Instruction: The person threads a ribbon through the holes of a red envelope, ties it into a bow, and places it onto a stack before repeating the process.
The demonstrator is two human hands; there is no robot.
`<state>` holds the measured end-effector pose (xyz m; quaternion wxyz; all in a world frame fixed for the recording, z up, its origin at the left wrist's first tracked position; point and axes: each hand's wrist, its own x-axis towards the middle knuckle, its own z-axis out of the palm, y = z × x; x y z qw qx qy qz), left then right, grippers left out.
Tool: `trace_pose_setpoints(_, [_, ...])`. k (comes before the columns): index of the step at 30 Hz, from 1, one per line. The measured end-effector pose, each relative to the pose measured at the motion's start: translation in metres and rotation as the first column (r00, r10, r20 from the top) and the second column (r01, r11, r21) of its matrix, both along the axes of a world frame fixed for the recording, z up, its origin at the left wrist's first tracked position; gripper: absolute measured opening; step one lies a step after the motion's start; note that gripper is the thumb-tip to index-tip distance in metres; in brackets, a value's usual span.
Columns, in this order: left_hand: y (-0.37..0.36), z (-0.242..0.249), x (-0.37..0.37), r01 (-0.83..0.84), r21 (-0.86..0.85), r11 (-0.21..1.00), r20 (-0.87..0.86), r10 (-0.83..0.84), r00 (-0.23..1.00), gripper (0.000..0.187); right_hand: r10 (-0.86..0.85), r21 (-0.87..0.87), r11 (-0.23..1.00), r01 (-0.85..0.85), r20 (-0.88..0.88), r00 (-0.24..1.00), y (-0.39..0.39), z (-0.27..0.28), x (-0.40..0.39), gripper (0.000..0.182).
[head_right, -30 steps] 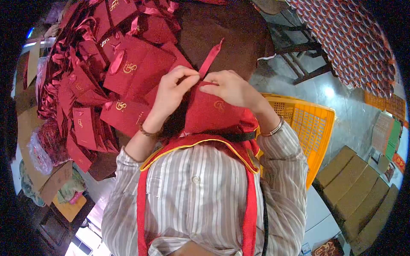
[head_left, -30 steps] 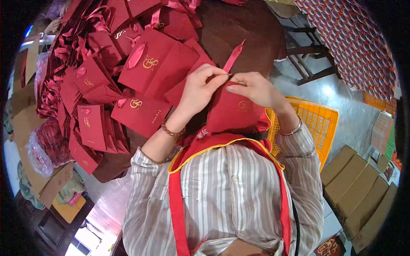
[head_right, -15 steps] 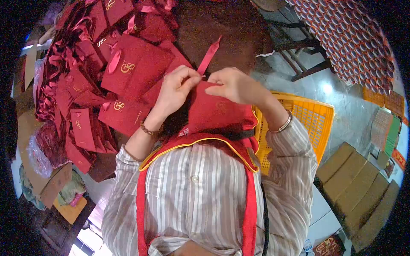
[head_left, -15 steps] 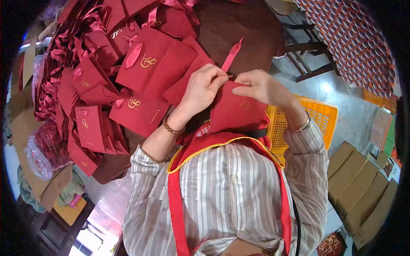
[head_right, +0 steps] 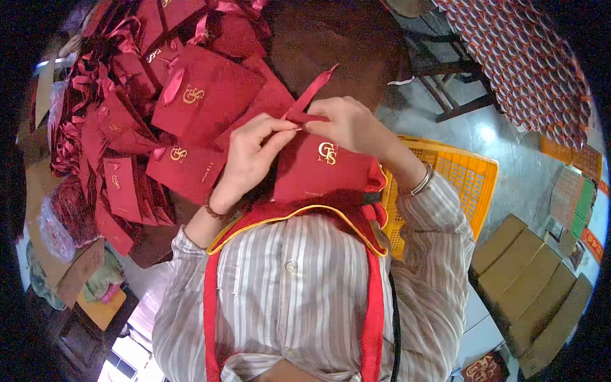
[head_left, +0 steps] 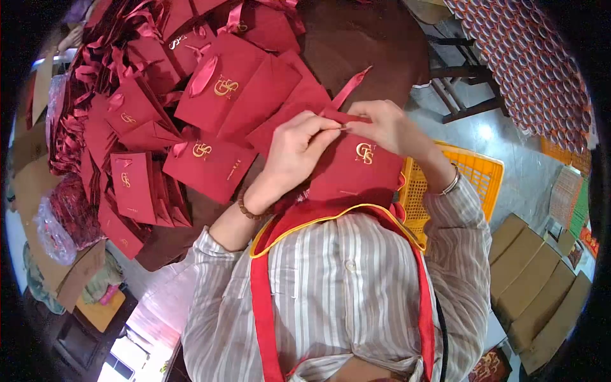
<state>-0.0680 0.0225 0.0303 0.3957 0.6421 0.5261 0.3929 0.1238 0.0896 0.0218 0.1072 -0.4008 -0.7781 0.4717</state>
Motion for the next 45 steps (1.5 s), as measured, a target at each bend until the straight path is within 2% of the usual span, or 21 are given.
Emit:
trace_pose_setpoints(1, [0.000,-0.002,0.004,-0.011,-0.008,1.000,-0.012,0.011,1.000,0.010,-0.005,0.121,0.993,0.008,-0.024,1.000,-0.001,-0.003,0.000,0.028])
trace_pose_setpoints(5, [-0.004,-0.012,0.008,-0.042,-0.016,0.999,-0.017,0.042,0.999,0.010,0.005,0.070,0.998,0.003,-0.109,0.994,-0.003,0.002,0.000,0.027])
trace_pose_setpoints(8, [-0.006,-0.014,0.009,-0.061,-0.010,0.998,0.015,0.061,0.998,0.010,0.035,0.133,0.991,-0.017,-0.135,0.990,-0.002,0.005,0.004,0.027])
trace_pose_setpoints(10, [-0.006,-0.015,0.011,-0.062,0.003,0.998,0.022,0.062,0.998,0.010,0.015,-0.137,0.990,-0.017,-0.014,1.000,-0.001,0.020,0.004,0.020])
trace_pose_setpoints(11, [-0.005,-0.015,0.011,-0.065,0.017,0.998,0.029,0.065,0.997,0.010,0.014,-0.135,0.991,-0.016,-0.014,1.000,0.001,0.022,0.005,0.020])
trace_pose_setpoints(15, [-0.006,-0.009,0.012,-0.034,0.034,0.999,-0.042,0.036,0.999,0.009,0.001,-0.310,0.951,-0.017,-0.051,0.999,0.003,0.021,0.011,0.025])
trace_pose_setpoints(16, [-0.006,-0.010,0.014,-0.035,0.088,0.995,-0.063,0.041,0.997,0.008,-0.018,-0.363,0.932,-0.012,-0.078,0.997,0.002,0.020,0.012,0.024])
trace_pose_setpoints(20, [-0.007,-0.011,0.017,-0.032,0.201,0.979,-0.092,0.052,0.994,0.006,0.005,-0.376,0.926,-0.028,-0.062,0.998,0.003,0.027,0.015,0.020])
trace_pose_setpoints(22, [-0.006,-0.011,0.018,-0.029,0.230,0.973,-0.103,0.054,0.993,0.005,-0.075,-0.446,0.894,0.043,-0.054,0.996,0.003,0.029,0.014,0.020])
trace_pose_setpoints(26, [-0.005,-0.004,0.020,-0.004,0.239,0.971,-0.159,0.044,0.986,0.005,-0.076,-0.452,0.891,0.041,-0.059,0.995,0.003,0.028,0.013,0.020])
trace_pose_setpoints(32, [-0.002,-0.003,0.020,0.010,0.214,0.977,-0.184,0.031,0.982,0.006,-0.042,-0.353,0.936,0.009,-0.085,0.996,0.000,0.026,0.014,0.019])
trace_pose_setpoints(34, [-0.001,-0.001,0.019,0.008,0.203,0.979,-0.179,0.029,0.983,0.006,-0.060,-0.276,0.960,0.035,-0.082,0.995,-0.002,0.029,0.013,0.024])
trace_pose_setpoints(39, [0.001,-0.001,0.021,-0.004,0.210,0.978,-0.153,0.037,0.988,0.006,-0.077,-0.309,0.950,0.032,-0.133,0.988,-0.004,0.025,0.011,0.024])
trace_pose_setpoints(45, [0.001,-0.003,0.022,0.036,0.215,0.976,-0.240,0.017,0.971,0.007,-0.095,-0.282,0.958,0.048,-0.155,0.983,-0.007,0.025,0.011,0.023])
